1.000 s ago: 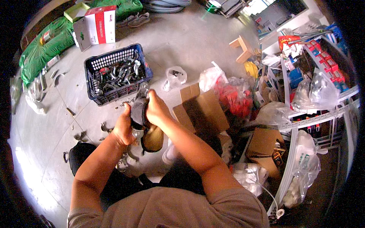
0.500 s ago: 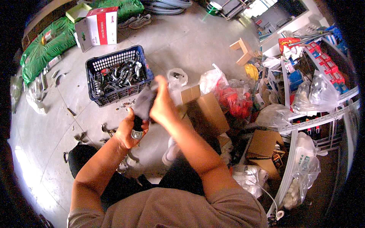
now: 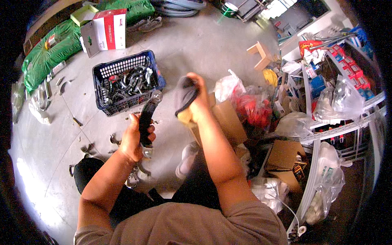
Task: The person sits on a low stool and uses a sanding block to smooth the edges of a metal handle. They then pick up a metal clamp and attach a small metal ring to it by hand.
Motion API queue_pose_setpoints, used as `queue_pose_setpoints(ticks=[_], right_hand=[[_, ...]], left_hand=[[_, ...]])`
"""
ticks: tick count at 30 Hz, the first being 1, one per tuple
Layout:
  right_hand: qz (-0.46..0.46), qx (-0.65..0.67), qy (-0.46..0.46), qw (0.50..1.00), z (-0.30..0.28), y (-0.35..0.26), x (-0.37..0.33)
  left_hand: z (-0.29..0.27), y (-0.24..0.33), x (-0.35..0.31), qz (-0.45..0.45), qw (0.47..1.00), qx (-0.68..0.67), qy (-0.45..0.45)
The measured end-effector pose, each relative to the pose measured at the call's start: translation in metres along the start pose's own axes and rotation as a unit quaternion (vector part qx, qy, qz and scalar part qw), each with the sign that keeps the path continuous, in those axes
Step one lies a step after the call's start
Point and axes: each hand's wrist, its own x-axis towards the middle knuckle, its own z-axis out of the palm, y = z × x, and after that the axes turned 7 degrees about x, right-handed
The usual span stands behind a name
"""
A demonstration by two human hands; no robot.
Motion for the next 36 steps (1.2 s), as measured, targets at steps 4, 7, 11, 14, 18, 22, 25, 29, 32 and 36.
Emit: queue_pose_setpoints(ticks=[4, 7, 11, 14, 18, 22, 25, 29, 32, 36], right_hand=[[-0.024, -0.001, -0.144, 0.989, 0.036, 0.014, -0.037], [0.000, 0.029, -0.135, 0.990, 0.022, 0.017, -0.027], [0.037, 0.137, -0.156, 0.977, 0.016, 0.014, -0.021], [0.050, 0.183, -0.185, 0.964, 0.015, 0.015, -0.021], [-0.041, -0.036, -0.087, 0.995, 0.020, 0.014, -0.018], [-0.039, 0.037, -0.034, 0.998, 0.014, -0.005, -0.017], [-0.311, -0.312, -0.141, 0.886, 0.024, 0.009, -0.039], [-0.310, -0.454, -0.101, 0.829, 0.043, 0.018, -0.055], [-0.314, -0.473, 0.020, 0.823, 0.033, 0.022, -0.013], [-0.321, -0.386, 0.107, 0.858, -0.019, 0.018, 0.037]], left_hand=[[-0.022, -0.010, 0.014, 0.255, 0.913, 0.319, 0.013], [-0.010, -0.002, 0.005, 0.247, 0.888, 0.386, -0.023], [0.008, 0.006, -0.007, 0.213, 0.955, 0.189, -0.087], [0.004, 0.012, -0.006, 0.095, 0.975, 0.171, -0.107], [0.005, 0.006, -0.006, 0.121, 0.961, 0.225, -0.103], [-0.007, 0.004, 0.001, 0.152, 0.930, 0.327, -0.066], [-0.004, 0.001, 0.002, 0.195, 0.902, 0.383, -0.046], [-0.002, -0.013, 0.007, 0.221, 0.904, 0.364, -0.035], [-0.006, -0.008, 0.005, 0.167, 0.888, 0.428, -0.018], [-0.005, -0.012, 0.005, 0.172, 0.900, 0.400, -0.037]])
